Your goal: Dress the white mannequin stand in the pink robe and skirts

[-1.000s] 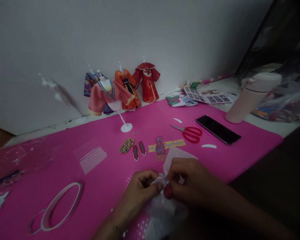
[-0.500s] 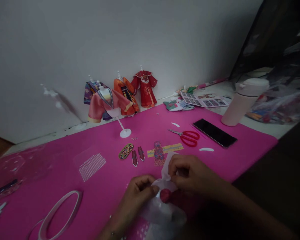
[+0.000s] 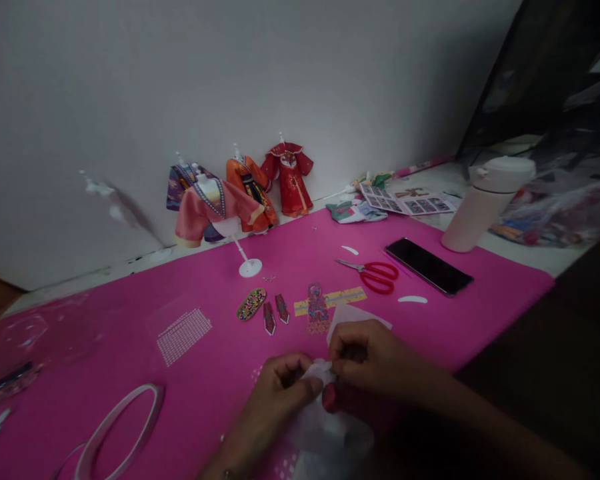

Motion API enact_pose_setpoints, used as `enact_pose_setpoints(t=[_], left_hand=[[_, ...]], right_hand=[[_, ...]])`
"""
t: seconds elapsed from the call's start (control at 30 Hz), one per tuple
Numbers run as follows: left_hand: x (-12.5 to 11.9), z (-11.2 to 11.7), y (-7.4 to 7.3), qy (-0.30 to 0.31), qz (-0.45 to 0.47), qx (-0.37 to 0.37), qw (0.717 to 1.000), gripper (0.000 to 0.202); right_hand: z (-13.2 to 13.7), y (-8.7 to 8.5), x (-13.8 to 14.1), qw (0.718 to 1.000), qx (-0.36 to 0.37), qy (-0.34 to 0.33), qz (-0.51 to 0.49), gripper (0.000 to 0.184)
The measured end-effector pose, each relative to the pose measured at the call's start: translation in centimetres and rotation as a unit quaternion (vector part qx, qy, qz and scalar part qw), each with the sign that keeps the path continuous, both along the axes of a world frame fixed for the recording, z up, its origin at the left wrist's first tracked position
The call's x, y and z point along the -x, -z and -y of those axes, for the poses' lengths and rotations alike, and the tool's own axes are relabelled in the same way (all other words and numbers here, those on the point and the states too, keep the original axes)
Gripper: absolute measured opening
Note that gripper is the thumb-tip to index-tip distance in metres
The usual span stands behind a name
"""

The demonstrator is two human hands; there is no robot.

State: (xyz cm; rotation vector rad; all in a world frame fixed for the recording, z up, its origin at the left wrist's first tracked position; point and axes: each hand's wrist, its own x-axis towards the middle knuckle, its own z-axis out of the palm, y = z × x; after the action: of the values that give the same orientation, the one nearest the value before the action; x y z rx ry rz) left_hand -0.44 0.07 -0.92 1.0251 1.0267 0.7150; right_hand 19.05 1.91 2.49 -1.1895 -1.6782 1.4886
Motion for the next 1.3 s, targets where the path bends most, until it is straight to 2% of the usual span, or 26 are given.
enact_pose_setpoints(t=[0.37,0.57,0.73,1.0,1.1,1.17,1.3], left_hand=[[-0.2,0.0,-0.3,-0.028,-0.011,-0.012,0.999,0.02],[-0.2,0.2,-0.6,-0.028,-0.02,0.008,0.999,0.019],[-0.5,0.1,-1.1,-0.042,-0.073,0.012,0.996,0.019],[-0.7,-0.4,-0.8,-0.063,-0.153,-0.06,0.985,0.023],[-0.5,-0.2,-0.6,-0.074,-0.156,-0.134,0.976,0.021],[-0.3,0.0,-0.5,-0.092,-0.144,-0.201,0.965,0.014],[-0.3,0.4,-0.7,-0.102,-0.104,-0.282,0.948,0.005]], right_hand=[[0.1,0.4,-0.1,1.0,-0.011,-0.002,0.016,0.005],[0.0,0.1,-0.1,1.0,-0.012,0.007,0.023,0.005],[-0.6,0.4,-0.4,0.998,-0.039,0.004,0.046,0.012],[-1.7,1.9,-0.8,0.995,-0.02,0.029,0.093,0.012],[-1.5,1.5,-0.9,0.992,-0.085,0.037,0.079,0.013],[-1.2,1.0,-0.8,0.989,-0.139,0.019,0.055,0.014],[-0.5,0.3,-0.5,0.984,-0.169,-0.002,0.059,0.015]])
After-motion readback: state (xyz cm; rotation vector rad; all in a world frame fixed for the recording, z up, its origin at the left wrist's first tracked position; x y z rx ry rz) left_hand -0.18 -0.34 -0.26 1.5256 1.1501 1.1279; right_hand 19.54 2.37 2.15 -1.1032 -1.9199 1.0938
